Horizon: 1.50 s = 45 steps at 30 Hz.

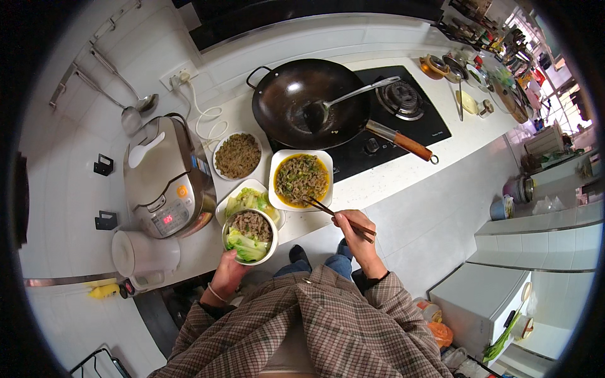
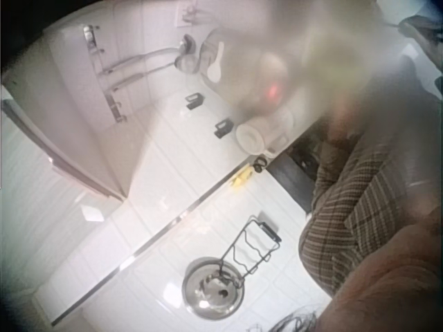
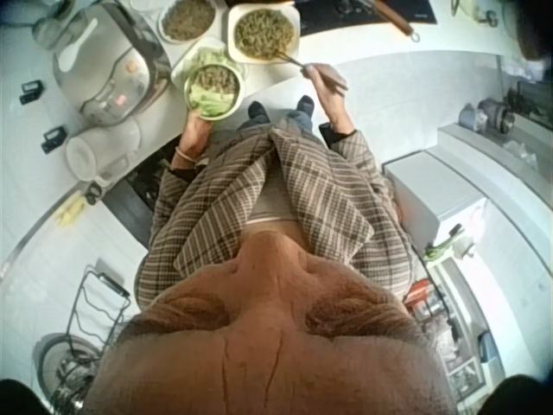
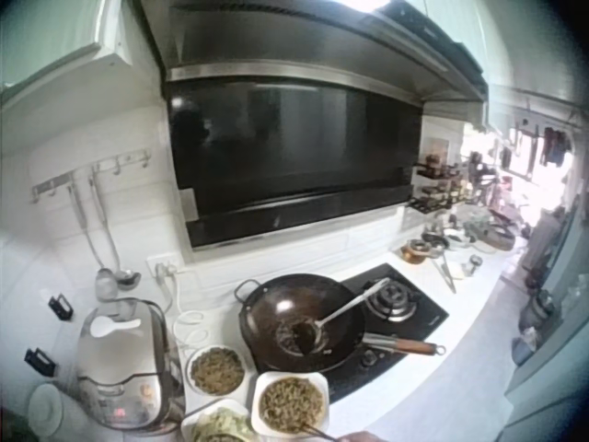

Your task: The person uses chopsticks to transfer cooked vegetables and ground meat from serving dishes into a small bowl. After filling the bowl, they place a lid on it and secure the latch.

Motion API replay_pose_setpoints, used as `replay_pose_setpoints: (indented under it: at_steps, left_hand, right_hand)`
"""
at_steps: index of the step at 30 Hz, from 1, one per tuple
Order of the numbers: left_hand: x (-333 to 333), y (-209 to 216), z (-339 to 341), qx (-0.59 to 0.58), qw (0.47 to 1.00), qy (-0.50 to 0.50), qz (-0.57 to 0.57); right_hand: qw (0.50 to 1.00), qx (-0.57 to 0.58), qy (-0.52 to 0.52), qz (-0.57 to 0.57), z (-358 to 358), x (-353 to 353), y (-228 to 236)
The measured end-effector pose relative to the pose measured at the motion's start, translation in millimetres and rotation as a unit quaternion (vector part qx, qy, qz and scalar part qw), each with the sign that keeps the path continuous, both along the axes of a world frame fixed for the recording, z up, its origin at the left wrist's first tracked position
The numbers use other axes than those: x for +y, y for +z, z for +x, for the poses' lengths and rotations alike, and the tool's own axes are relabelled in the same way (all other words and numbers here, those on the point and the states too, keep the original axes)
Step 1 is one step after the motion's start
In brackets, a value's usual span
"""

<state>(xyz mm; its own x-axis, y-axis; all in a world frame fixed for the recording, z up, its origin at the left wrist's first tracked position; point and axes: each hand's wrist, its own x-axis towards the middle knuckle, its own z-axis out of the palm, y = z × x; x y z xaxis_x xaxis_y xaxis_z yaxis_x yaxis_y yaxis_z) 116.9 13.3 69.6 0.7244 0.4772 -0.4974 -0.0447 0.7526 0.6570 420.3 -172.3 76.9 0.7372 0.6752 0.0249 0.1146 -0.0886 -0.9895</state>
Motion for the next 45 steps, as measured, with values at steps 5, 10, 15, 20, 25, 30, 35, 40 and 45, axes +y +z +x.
replay_pose_setpoints:
  at_steps: [5,10,15,20,25,30,35,40,45]
  left_hand:
    - [-1,-4,0,-0.005,1.0,-0.015,-0.005]
    - [-1,-1,3,-0.002,1.0,-0.017,-0.001]
    - [0,4,9,-0.006,1.0,-0.018,0.008]
    - [1,7,9,-0.003,1.0,-0.014,0.008]
    - [1,6,10,-0.008,1.0,-0.012,0.006]
    - [1,5,10,-0.013,1.0,-0.007,0.006]
    - [1,4,11,-0.012,1.0,-0.003,-0.003]
    - [0,3,10,0.0,1.0,-0.006,-0.002]
    - [0,1,11,-0.004,1.0,-0.005,0.0]
  right_hand:
    - [0.991,-0.117,0.048,-0.035,4,6,-5]
    - [0.998,-0.061,0.017,-0.013,2,4,4]
    - [0.991,-0.131,0.031,-0.026,5,7,11]
    - [0.973,-0.223,0.049,-0.026,7,9,14]
    - [0.971,-0.216,0.092,-0.046,9,10,19]
    - [0.966,-0.219,0.128,-0.06,12,21,18]
    - [0.968,-0.2,0.131,-0.077,13,26,17]
    - [0.967,-0.206,0.133,-0.065,13,25,15]
    - [0.967,-0.213,0.119,-0.068,15,21,14]
